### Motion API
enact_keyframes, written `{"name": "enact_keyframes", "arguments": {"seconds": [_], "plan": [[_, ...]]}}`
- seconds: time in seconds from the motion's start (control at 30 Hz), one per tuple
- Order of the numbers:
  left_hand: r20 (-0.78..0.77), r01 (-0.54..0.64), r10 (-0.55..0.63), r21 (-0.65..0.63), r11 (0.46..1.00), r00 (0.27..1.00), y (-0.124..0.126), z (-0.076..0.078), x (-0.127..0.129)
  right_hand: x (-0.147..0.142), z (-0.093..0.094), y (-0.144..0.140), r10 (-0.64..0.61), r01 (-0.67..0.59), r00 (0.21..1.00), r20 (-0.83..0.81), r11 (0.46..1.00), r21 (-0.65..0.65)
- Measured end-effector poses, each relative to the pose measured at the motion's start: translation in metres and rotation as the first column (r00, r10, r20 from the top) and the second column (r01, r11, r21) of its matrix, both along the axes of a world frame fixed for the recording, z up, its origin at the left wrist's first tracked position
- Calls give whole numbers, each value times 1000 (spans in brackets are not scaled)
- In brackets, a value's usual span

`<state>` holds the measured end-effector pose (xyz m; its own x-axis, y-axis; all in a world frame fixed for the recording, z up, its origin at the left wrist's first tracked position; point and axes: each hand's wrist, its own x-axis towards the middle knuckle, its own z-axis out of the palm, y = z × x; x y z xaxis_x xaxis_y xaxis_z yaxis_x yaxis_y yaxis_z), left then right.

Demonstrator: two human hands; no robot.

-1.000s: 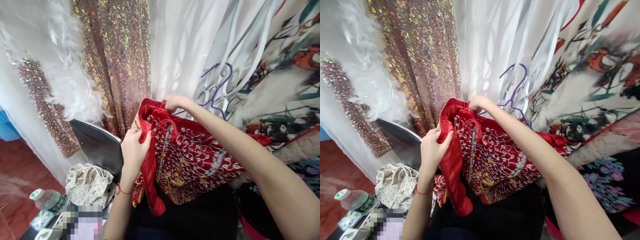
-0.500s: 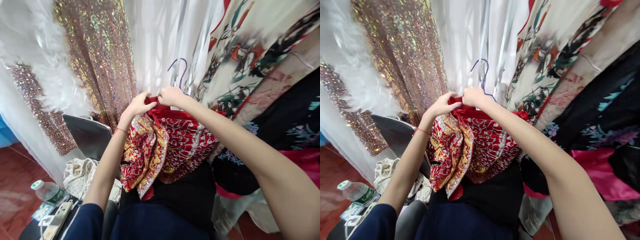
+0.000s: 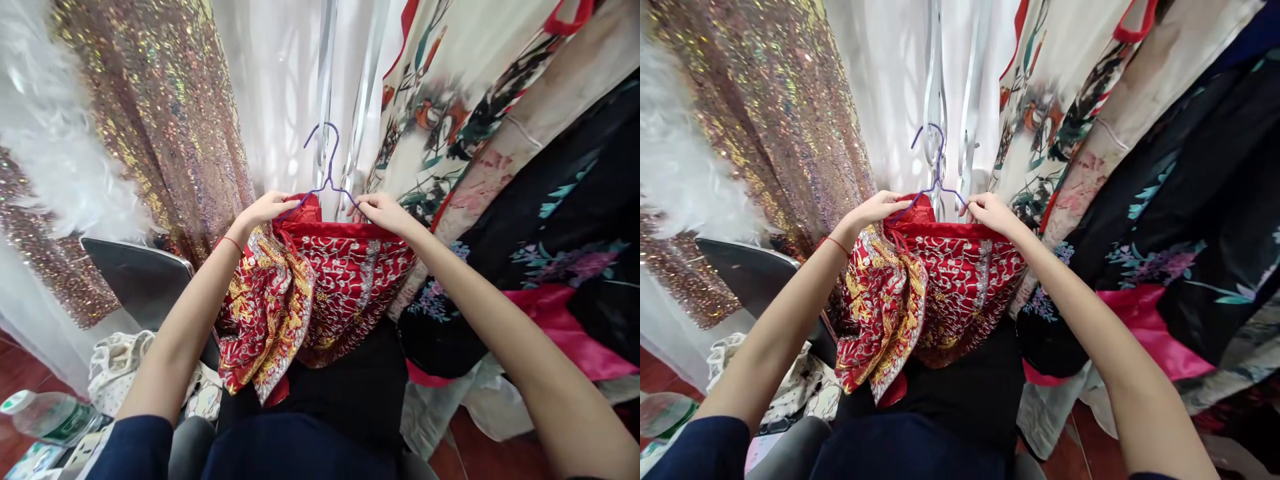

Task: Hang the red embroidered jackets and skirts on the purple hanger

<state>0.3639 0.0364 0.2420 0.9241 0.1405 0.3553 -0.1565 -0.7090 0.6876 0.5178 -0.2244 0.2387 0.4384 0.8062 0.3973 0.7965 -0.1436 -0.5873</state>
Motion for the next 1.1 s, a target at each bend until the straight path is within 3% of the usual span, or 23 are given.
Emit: {"name": "enact_keyframes", "arguments": {"seconds": [0.07, 0.13, 0.27, 0.4, 0.53, 0.63, 0.67, 0.73, 0.8, 0.83, 0.9, 0.97, 1.03, 1.1], "plan": [[-81, 16, -25, -113, 993, 996, -4, 9, 8, 6, 8, 2, 119, -146, 965, -232, 984, -102], [-159, 14, -45, -191, 982, 986, -9, 18, 12, 8, 16, 7, 155, -226, 920, -360, 961, -162], [-265, -54, -10, -231, 972, 964, -22, 30, 8, 5, 18, 24, 98, -219, 890, -444, 949, -229], [-264, -75, 4, -260, 963, 965, -26, 31, 5, -2, 13, 37, 108, -225, 888, -447, 950, -215], [-243, -98, 67, -119, 988, 968, -28, 32, 2, -6, 13, 34, 129, -236, 919, -373, 938, -255], [-3, -226, 228, 115, 967, 974, -44, 23, -20, -8, 12, 22, 60, -170, 928, -367, 946, -275], [159, -322, 296, 174, 931, 942, -53, 16, -32, -8, 10, 18, 12, -124, 927, -374, 953, -276], [450, -571, 439, 212, 793, 778, -78, -9, -58, -8, 6, 9, -60, -45, 915, -400, 968, -248], [563, -697, 503, 195, 690, 656, -107, -46, -79, -10, 2, 2, -81, 2, 902, -423, 983, -184], [560, -718, 534, 167, 676, 634, -121, -69, -85, -12, 1, 0, -75, 15, 900, -429, 990, -142], [453, -710, 582, 185, 680, 675, -146, -115, -86, -17, 2, -4, -62, 43, 908, -414, 998, -54], [354, -744, 659, 225, 629, 664, -160, -156, -78, -22, 3, -6, -43, 55, 921, -387, 998, 19], [322, -752, 679, 274, 600, 660, -161, -186, -68, -26, 4, -9, -26, 46, 922, -386, 998, 44], [346, -771, 689, 273, 575, 637, -147, -201, -67, -26, 3, -12, -35, 50, 906, -421, 998, 25]]}}
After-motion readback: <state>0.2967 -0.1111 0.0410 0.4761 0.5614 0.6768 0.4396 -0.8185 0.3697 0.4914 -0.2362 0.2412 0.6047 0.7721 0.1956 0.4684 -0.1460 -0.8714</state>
